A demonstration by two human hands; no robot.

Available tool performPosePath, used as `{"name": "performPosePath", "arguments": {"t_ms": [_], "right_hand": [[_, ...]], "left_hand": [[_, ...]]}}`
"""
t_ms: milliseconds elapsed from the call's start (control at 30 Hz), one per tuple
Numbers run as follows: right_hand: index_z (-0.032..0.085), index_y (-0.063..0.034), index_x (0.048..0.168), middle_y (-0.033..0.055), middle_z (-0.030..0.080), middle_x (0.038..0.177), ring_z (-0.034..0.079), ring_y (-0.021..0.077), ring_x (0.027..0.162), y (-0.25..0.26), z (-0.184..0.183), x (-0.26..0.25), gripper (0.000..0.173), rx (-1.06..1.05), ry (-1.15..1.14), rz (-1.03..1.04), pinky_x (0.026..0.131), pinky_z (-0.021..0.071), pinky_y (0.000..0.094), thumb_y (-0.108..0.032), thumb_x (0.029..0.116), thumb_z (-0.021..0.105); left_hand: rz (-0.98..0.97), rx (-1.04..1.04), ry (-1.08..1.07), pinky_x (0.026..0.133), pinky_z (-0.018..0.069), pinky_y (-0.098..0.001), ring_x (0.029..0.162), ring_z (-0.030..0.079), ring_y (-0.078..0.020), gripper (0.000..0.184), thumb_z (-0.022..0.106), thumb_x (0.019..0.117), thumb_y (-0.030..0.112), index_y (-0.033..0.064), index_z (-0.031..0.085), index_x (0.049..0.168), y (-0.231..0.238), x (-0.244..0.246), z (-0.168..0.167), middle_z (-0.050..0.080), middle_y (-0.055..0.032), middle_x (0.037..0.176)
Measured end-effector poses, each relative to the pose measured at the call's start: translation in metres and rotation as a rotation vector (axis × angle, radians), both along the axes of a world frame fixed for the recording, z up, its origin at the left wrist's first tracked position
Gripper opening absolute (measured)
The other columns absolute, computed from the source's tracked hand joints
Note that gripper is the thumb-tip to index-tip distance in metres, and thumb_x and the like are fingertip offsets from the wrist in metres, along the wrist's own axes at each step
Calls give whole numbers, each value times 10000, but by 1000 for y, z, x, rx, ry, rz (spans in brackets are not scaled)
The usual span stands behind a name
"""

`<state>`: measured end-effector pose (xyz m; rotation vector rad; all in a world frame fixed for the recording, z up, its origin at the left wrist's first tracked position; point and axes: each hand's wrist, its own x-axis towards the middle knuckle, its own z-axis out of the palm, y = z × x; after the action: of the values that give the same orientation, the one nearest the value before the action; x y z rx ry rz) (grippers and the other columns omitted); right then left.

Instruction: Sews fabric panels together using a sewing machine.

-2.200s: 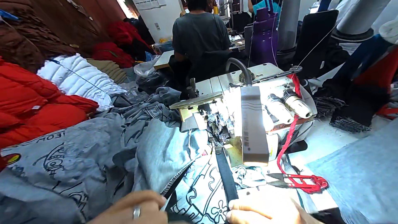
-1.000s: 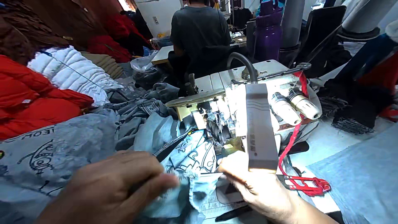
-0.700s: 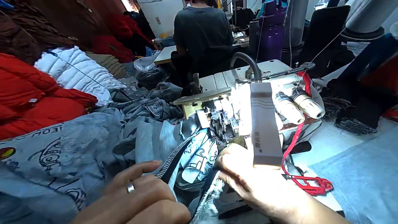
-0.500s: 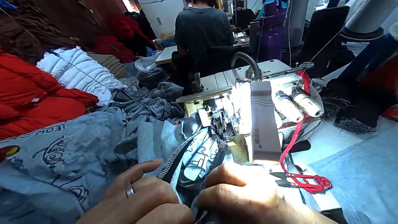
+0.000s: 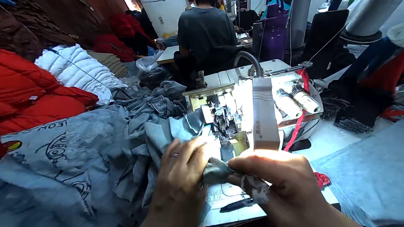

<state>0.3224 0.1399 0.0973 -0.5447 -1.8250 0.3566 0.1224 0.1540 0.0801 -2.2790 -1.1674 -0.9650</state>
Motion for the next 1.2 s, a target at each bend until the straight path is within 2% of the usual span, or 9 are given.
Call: {"name": "performPosePath", "arguments": {"t_ms": [100,233,300,433,533,767,867,967,1200], "right_hand": [[737,9,961,98,712,806,660,92,801,-14,-2,10,159,-42,-73,-14,749,501,158,-51,970,590],[746,27,963,156,743,862,706,191,860,-41,-21,16,170,-106,-182,-30,823,531,228,10,969,576],[741,44,993,178,758,935,728,203,929,-47,-37,17,173,-97,-185,-26,903,533,232,11,981,572],[749,30,972,175,761,964,725,199,968,-42,-51,15,163,-84,-163,-37,939,525,227,16,976,586],[767,-14,935,137,763,938,711,178,971,-26,-49,9,144,-68,-176,-104,924,517,224,-12,961,625],[768,-81,980,93,721,900,661,183,939,20,-67,-4,196,71,-155,-228,909,490,240,-88,961,573],[804,-71,1037,136,768,961,710,229,967,20,-65,-3,226,8,-206,-250,944,508,284,-121,942,605],[776,-77,1025,102,745,960,672,170,993,26,-72,-3,235,19,-167,-220,934,489,233,-180,995,567],[773,-88,1004,85,744,951,675,156,968,23,-69,-5,213,47,-199,-284,906,505,226,-172,992,577]], "left_hand": [[-210,-72,1,1087,446,-391,1166,651,-169,229,483,1040,211,135,699,1048,-5,-3,1,729,-57,1103],[-347,-275,66,1113,380,-406,1156,663,-183,200,514,1047,148,141,704,1109,-29,-2,-1,753,-89,1117],[-343,-272,82,1120,355,-411,1159,649,-197,214,495,1046,139,143,696,1120,-33,-6,-7,740,-87,1148],[-336,-268,50,1130,333,-414,1191,628,-195,225,490,1048,141,158,702,1123,-28,-10,-15,734,-65,1174],[-326,-283,-2,1141,334,-399,1187,633,-167,213,530,1028,113,158,734,1074,-17,-10,-15,749,-48,1133],[-286,-198,-142,1136,362,-313,1160,651,-105,217,514,996,131,149,730,980,10,-9,-24,764,-14,1037],[-256,-189,-150,1127,383,-329,1163,658,-115,232,502,970,130,145,734,963,14,-9,-25,767,-16,1024],[-231,-204,-164,1138,359,-334,1179,655,-119,233,504,945,124,138,736,952,14,-7,-26,774,-27,1024],[-65,-167,-70,1039,468,-448,1162,690,-157,315,485,918,275,126,762,949,19,-1,-22,772,-16,1119]]}}
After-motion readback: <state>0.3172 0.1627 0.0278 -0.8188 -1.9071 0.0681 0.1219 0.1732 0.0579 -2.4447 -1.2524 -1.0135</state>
